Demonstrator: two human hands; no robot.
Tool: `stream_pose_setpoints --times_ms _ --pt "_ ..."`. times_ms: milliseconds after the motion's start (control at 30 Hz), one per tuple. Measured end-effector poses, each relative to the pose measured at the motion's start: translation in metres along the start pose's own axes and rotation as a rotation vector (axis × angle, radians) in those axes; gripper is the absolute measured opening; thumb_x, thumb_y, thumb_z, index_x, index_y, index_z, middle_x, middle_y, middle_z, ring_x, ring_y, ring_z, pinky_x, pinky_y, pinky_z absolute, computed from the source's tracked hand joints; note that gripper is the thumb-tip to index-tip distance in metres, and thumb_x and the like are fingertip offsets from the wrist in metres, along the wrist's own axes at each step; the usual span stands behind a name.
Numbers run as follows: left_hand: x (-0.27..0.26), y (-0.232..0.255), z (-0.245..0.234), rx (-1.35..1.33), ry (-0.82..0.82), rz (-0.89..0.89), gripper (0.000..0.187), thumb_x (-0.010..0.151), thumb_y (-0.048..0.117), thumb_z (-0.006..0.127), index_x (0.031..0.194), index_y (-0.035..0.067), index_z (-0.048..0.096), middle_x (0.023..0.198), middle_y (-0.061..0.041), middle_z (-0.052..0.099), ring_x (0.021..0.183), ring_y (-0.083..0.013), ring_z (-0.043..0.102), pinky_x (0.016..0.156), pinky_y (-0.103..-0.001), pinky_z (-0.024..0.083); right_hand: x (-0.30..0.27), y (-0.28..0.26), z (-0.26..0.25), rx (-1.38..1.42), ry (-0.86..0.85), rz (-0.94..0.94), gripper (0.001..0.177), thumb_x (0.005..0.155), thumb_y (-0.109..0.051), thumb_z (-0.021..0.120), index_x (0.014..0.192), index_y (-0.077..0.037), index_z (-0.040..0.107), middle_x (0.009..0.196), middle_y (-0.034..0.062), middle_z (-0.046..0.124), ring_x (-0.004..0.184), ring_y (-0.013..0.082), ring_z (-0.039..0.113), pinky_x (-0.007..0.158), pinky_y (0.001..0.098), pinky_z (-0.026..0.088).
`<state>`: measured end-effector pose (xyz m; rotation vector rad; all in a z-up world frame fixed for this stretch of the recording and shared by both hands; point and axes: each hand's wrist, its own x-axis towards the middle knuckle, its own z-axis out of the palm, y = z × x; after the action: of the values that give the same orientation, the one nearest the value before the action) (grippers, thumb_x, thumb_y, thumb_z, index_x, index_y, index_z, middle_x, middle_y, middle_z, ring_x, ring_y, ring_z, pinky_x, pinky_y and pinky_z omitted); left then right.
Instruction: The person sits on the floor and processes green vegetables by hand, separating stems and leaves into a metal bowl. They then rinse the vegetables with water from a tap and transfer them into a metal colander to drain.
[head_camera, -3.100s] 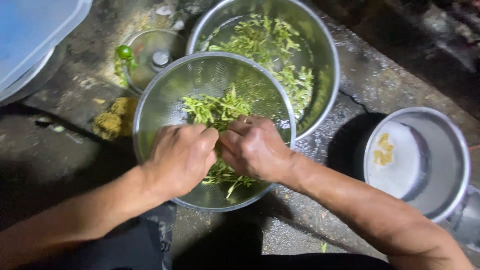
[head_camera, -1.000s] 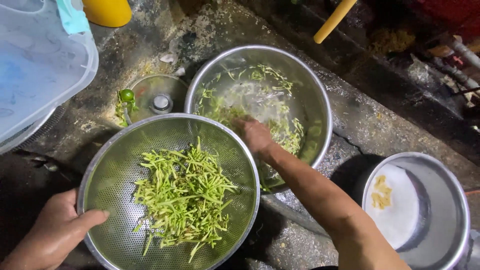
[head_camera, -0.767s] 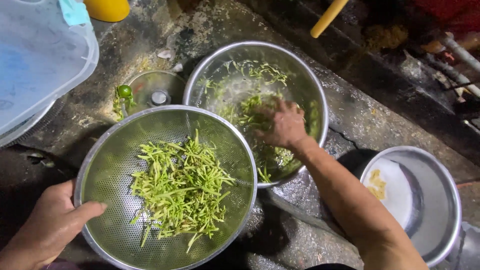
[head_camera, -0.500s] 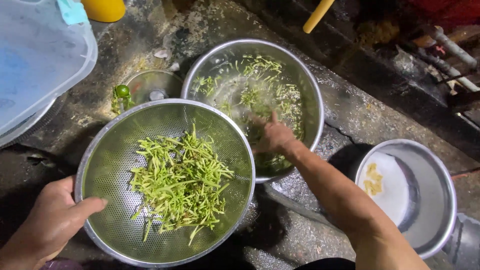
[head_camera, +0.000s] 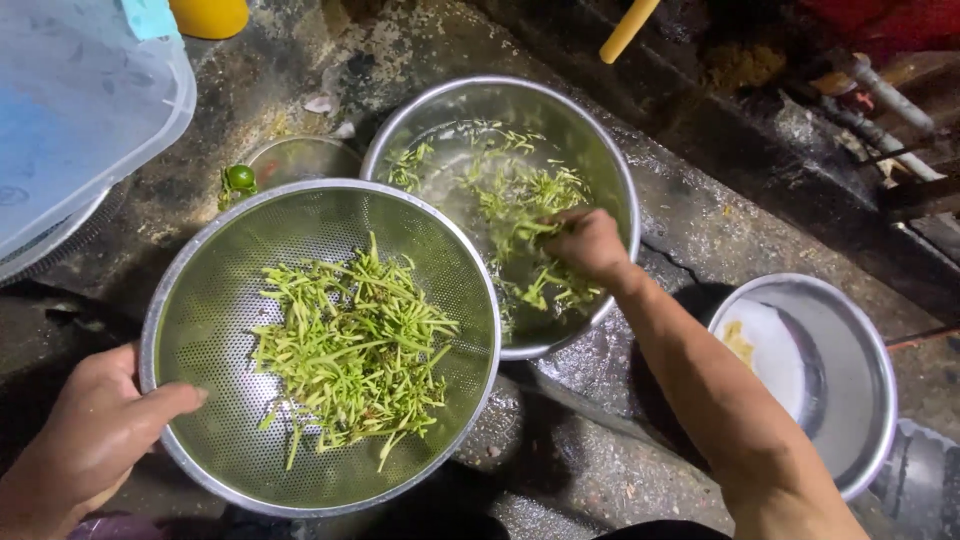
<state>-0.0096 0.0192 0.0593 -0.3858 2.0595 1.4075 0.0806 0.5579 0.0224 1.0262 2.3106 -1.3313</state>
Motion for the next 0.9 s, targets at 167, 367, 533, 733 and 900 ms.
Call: stream_pose_setpoints --times_ms 167,367,533,733,900 --pt "0.004 0.001 0.017 0.107 -0.018 -0.022 0.033 0.088 -0.02 0.073 0.118 -0.02 0.086 0.098 -0.029 0.081 0.082 -0.0387 0.071 0.066 -0.056 0.057 -0.027 -0.031 -0.039 0.237 0.191 -0.066 0.032 0.099 0.01 0.082 0.128 -0.002 0.086 0.105 0.0203 0.086 0.053 0.0172 0.065 0.039 0.0296 0.052" --pt "0.022 -0.011 0.048 0.211 -0.044 0.035 0.029 0.079 -0.007 0.07 0.1 -0.01 0.089 0.088 -0.011 0.072 0.08 -0.0247 0.064 0.064 -0.045 0.053 -0.098 -0.096 -0.039 0.056 0.365 -0.488 0.042 0.087 0.005 0.09 0.125 -0.013 0.09 0.119 0.0066 0.087 0.08 0.0106 0.074 0.056 0.0258 0.059" --pt "0.005 0.011 0.061 0.419 -0.014 -0.084 0.022 0.086 0.005 0.071 0.103 -0.001 0.084 0.083 -0.017 0.076 0.068 -0.0299 0.065 0.056 -0.048 0.051 -0.136 -0.114 0.019 -0.042 0.253 -0.859 0.042 0.094 0.008 0.089 0.132 -0.011 0.086 0.117 0.0103 0.086 0.104 0.0185 0.074 0.089 0.0304 0.064" --pt "-0.003 0.022 0.049 0.561 -0.002 0.049 0.047 0.094 0.018 0.076 0.138 0.002 0.069 0.104 -0.03 0.081 0.089 -0.047 0.08 0.075 -0.061 0.066 -0.13 -0.083 0.089 -0.115 0.013 -0.863 0.067 0.084 0.001 0.094 0.148 -0.011 0.079 0.12 0.0272 0.075 0.105 0.0442 0.076 0.086 0.0551 0.067" --pt "-0.033 0.03 0.053 0.759 0.189 0.372 0.062 0.097 0.026 0.085 0.154 0.007 0.067 0.133 -0.02 0.071 0.127 -0.0483 0.074 0.098 -0.065 0.064 -0.136 -0.101 0.083 -0.162 -0.068 -0.857 0.075 0.083 -0.002 0.099 0.153 -0.006 0.075 0.127 0.0371 0.07 0.116 0.0563 0.077 0.095 0.0632 0.069"
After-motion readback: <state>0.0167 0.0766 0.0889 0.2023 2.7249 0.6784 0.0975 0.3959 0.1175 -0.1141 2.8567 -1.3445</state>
